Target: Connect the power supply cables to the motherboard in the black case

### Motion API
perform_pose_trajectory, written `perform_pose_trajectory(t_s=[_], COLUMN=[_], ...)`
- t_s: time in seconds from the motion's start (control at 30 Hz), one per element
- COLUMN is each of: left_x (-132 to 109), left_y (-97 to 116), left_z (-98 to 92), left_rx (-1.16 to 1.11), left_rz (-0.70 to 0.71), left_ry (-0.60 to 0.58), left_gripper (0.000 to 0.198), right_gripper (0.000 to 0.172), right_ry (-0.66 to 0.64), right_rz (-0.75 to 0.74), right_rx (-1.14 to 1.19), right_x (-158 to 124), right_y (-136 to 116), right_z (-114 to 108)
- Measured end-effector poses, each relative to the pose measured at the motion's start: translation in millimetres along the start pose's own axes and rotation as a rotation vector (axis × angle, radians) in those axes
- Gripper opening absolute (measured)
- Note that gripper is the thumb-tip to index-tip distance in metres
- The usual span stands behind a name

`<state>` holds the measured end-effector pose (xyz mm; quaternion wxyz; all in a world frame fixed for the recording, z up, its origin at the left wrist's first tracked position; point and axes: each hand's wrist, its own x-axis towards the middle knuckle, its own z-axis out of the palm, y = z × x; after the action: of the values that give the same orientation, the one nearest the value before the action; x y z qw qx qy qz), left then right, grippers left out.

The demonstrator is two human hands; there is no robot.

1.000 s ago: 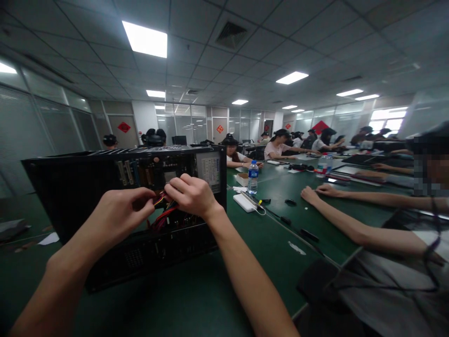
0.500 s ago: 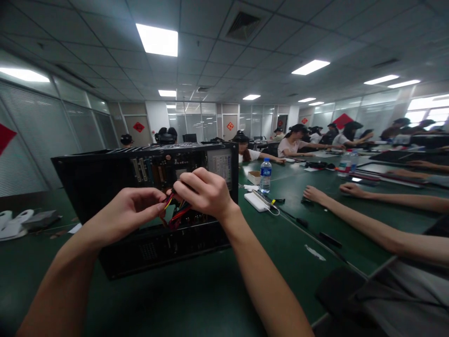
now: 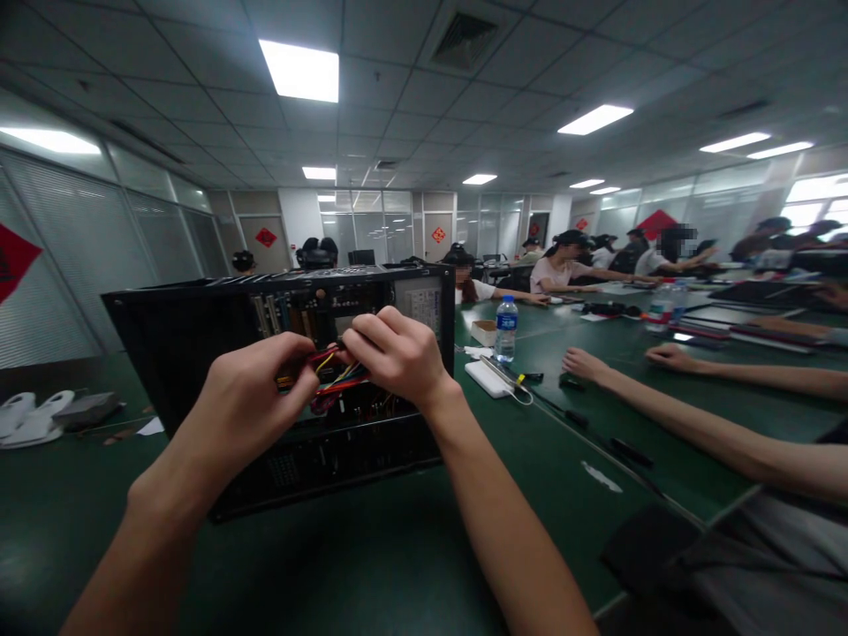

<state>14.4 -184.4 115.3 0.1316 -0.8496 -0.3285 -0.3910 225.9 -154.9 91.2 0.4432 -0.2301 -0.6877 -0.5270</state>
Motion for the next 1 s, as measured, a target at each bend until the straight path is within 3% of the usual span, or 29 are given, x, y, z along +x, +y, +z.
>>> perform_pose_trajectory(t_s=[0.1,0.3,0.53,0.73,0.87,1.0], left_x=[0,-1,2,1,1,3], left_y=[4,4,-5,-13,-20,-20], left_z=[2.5,-3.8,-4.5,-6.4,-8.4,-7.9], left_rx=[-0.031,-0.479,-0.316,-0.52,-0.506,-0.665], left_rz=[-0.007,-0.187,-0.254,-0.28,-0.298,-0.356], left_ry=[0.022,-0.203,-0.047,-0.207,-0.212,-0.109], left_gripper=[0.022,0.032,0.022,0.029,0.029,0.027], right_gripper=[0.018,0.019,0.026,0.025,0.025,0.045], right_ry=[0.014,-0.036,-0.125,-0.12,-0.055,0.061], right_rz=[0.007,0.032,0.015,0.004,0.019,0.143], right_rx=[0.006,0.048,0.066,0.086,0.153,0.245], right_x=[1,1,8,9,5,1], right_y=[1,-1,-6,-7,-7,-4], right_z=[0,3,1,0,8,14])
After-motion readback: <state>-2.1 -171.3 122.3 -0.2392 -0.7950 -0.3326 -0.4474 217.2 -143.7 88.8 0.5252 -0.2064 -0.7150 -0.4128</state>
